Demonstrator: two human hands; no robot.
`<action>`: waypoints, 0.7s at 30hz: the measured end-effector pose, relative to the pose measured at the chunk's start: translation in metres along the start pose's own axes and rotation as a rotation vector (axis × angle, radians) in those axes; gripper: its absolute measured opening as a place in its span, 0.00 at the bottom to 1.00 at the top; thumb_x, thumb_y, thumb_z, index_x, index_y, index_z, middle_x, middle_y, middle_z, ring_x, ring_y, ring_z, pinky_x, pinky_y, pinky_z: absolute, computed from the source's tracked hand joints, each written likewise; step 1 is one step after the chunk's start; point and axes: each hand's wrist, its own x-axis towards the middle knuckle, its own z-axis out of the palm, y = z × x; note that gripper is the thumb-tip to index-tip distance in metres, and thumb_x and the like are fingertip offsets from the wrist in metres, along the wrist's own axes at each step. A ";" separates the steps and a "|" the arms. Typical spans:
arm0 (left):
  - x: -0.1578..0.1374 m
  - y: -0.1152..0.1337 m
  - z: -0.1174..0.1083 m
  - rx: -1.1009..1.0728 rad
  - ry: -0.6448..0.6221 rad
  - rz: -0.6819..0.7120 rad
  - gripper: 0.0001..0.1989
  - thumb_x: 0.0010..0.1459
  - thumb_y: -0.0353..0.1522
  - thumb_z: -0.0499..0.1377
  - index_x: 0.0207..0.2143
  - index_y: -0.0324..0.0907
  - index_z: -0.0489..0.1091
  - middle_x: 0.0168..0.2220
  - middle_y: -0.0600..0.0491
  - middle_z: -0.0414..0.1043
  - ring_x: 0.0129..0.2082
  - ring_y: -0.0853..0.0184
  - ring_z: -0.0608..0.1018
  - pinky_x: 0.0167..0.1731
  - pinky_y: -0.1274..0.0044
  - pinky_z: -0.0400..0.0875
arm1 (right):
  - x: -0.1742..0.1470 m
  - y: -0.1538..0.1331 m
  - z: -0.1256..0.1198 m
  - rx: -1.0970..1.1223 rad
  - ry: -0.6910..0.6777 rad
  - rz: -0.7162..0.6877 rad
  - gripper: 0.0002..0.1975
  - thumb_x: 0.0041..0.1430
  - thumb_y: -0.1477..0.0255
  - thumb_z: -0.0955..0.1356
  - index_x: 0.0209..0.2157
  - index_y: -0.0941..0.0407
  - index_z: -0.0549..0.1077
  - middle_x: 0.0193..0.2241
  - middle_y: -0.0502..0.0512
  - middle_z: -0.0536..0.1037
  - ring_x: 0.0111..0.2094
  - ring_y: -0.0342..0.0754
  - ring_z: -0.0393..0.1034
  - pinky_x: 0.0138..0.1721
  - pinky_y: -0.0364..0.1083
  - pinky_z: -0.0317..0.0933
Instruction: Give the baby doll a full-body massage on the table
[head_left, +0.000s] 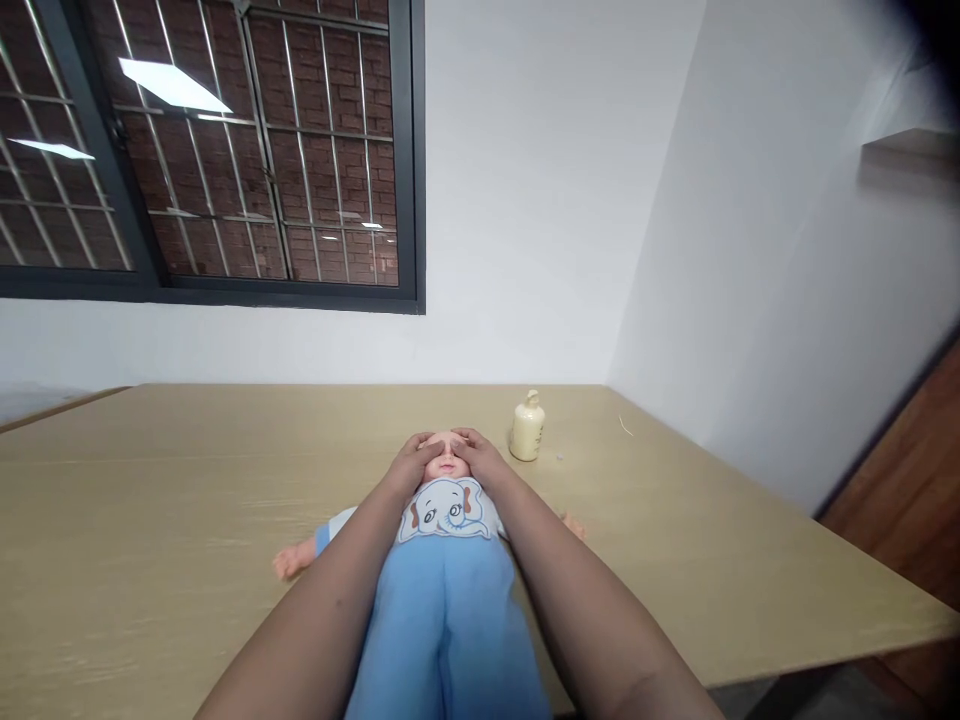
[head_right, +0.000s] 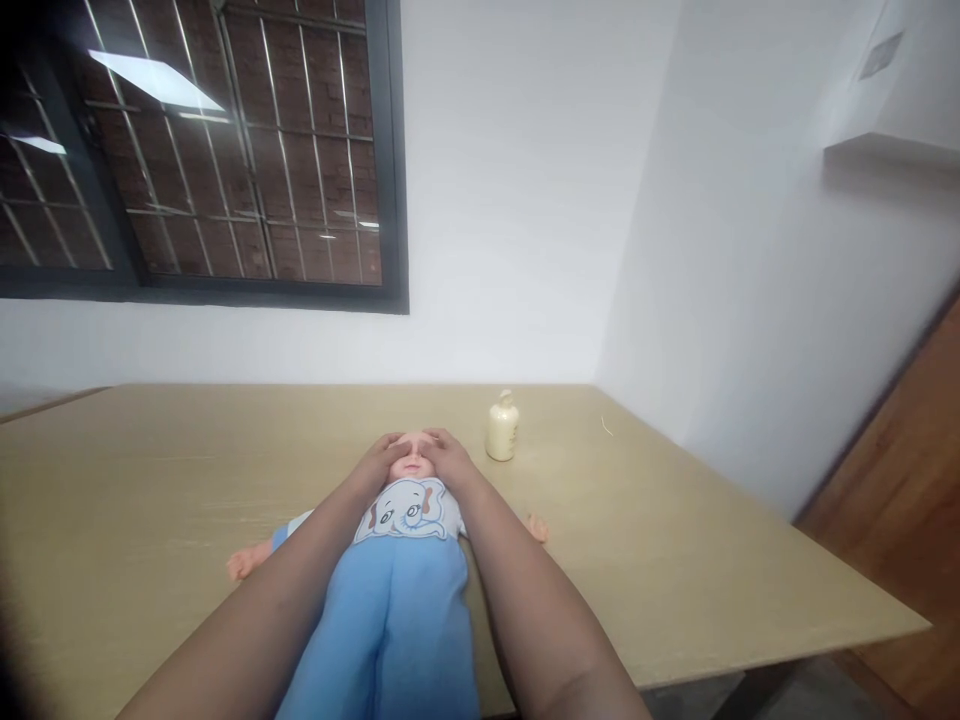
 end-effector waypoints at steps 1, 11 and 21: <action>0.000 0.000 0.000 -0.021 -0.010 -0.005 0.20 0.47 0.35 0.68 0.42 0.39 0.70 0.35 0.47 0.77 0.32 0.62 0.80 0.33 0.74 0.73 | 0.000 0.000 0.000 0.037 -0.009 0.006 0.22 0.46 0.62 0.74 0.44 0.54 0.74 0.38 0.53 0.78 0.42 0.51 0.72 0.48 0.50 0.64; 0.001 0.000 -0.007 -0.284 -0.102 -0.129 0.20 0.51 0.26 0.61 0.49 0.36 0.70 0.45 0.39 0.76 0.41 0.56 0.80 0.44 0.66 0.75 | -0.006 -0.005 -0.010 0.267 -0.110 0.158 0.29 0.45 0.73 0.74 0.52 0.53 0.72 0.53 0.58 0.74 0.52 0.54 0.70 0.54 0.54 0.62; -0.003 0.002 -0.005 -0.214 -0.101 -0.122 0.28 0.47 0.28 0.66 0.53 0.37 0.67 0.46 0.39 0.76 0.41 0.55 0.81 0.43 0.65 0.75 | -0.010 -0.009 -0.005 0.267 -0.114 0.158 0.33 0.42 0.72 0.76 0.54 0.54 0.71 0.53 0.58 0.74 0.50 0.55 0.71 0.55 0.54 0.62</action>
